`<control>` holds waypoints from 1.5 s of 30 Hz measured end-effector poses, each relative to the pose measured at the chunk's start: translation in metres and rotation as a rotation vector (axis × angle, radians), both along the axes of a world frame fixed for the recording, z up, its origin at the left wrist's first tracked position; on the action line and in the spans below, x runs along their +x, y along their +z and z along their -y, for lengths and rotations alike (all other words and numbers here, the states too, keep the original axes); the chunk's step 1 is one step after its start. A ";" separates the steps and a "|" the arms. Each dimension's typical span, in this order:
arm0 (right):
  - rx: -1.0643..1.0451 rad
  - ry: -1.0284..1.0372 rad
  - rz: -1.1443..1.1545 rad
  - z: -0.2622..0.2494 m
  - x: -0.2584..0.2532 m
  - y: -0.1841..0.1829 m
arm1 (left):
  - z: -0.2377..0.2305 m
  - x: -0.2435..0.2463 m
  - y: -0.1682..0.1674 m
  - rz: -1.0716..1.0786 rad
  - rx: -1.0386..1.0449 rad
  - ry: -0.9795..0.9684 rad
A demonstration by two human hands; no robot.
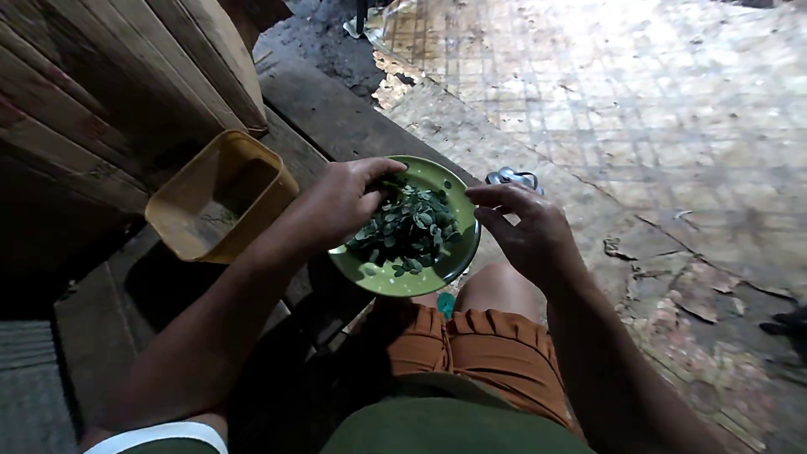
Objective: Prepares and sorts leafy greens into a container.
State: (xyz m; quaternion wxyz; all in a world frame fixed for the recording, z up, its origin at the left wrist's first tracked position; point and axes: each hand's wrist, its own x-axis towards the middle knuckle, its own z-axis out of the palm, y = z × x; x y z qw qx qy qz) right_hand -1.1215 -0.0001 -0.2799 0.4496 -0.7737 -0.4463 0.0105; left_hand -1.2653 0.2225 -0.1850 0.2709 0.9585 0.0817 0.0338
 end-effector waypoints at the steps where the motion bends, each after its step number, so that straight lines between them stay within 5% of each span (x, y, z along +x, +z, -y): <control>1: -0.009 -0.005 0.011 -0.001 0.000 0.001 | 0.000 -0.002 0.000 0.002 0.013 0.004; 15: -0.422 0.291 0.097 -0.072 0.018 0.023 | -0.004 -0.019 -0.013 0.045 0.013 0.002; 19: -0.307 0.276 0.098 -0.070 0.017 0.026 | -0.005 -0.024 -0.021 0.130 -0.008 0.045; 32: 0.222 0.167 -0.411 -0.052 -0.007 0.020 | 0.020 -0.015 -0.043 0.270 -0.108 0.074; 45: -0.056 0.144 0.032 -0.039 -0.004 0.013 | 0.013 -0.025 -0.038 0.161 -0.102 0.194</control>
